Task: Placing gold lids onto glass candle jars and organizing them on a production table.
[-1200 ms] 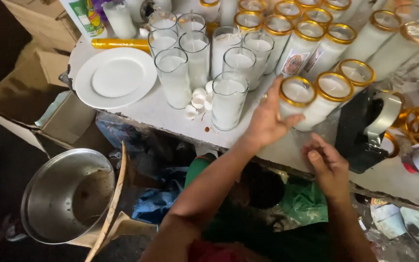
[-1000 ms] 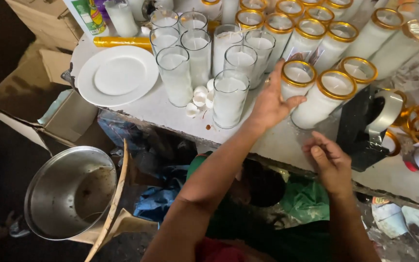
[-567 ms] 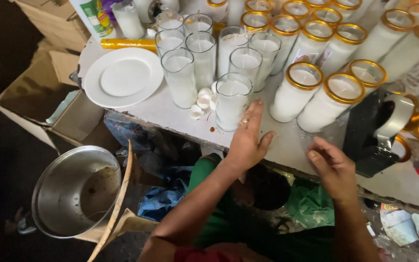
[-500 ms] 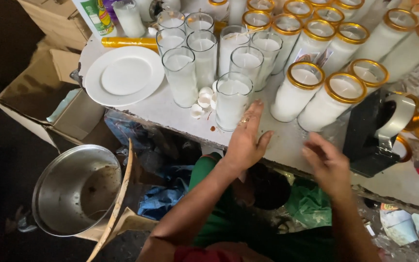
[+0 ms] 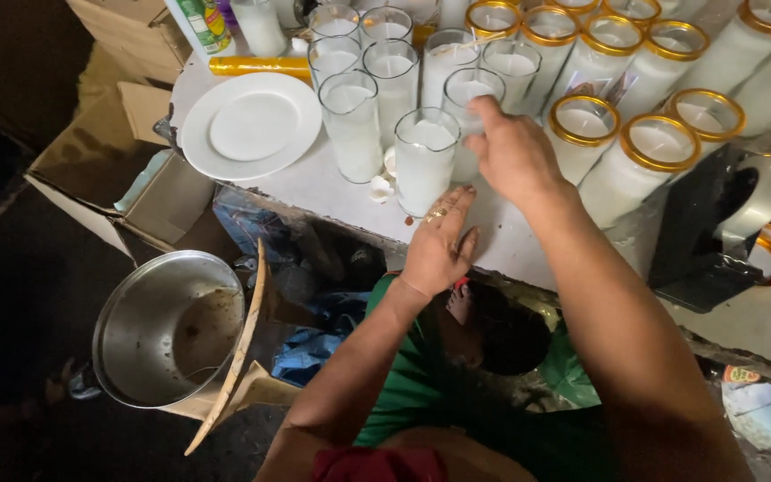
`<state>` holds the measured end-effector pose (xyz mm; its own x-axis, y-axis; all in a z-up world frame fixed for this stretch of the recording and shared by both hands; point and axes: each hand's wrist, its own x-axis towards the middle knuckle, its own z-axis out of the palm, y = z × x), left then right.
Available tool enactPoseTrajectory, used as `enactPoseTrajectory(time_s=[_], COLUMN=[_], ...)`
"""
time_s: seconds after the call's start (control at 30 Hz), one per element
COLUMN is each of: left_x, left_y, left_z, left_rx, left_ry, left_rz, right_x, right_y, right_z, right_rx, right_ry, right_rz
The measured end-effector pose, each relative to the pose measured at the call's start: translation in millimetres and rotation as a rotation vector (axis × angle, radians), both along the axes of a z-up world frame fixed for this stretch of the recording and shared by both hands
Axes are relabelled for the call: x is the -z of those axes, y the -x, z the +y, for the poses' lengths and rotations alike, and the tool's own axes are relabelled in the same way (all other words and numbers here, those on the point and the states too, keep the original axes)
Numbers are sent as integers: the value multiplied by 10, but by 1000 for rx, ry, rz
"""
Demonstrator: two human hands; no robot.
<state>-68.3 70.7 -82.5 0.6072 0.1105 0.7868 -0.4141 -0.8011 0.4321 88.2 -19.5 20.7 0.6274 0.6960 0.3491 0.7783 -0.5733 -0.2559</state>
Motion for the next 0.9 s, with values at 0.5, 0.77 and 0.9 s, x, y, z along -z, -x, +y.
enactPoseTrajectory(time_s=[0.5,0.77,0.9], left_x=[-256,-55,33], left_y=[48,-353,-334], left_z=[-328,-694,-710], left_rx=[356,489,378], left_ry=[344,489,439], left_rz=[211,221,197], right_x=[-312,-117,570], right_y=[1116,992,566], right_z=[-1424,-2793,-3356], right_rx=[42,321,670], right_ry=[-108,-256,3], right_rz=[-134,-240,-103])
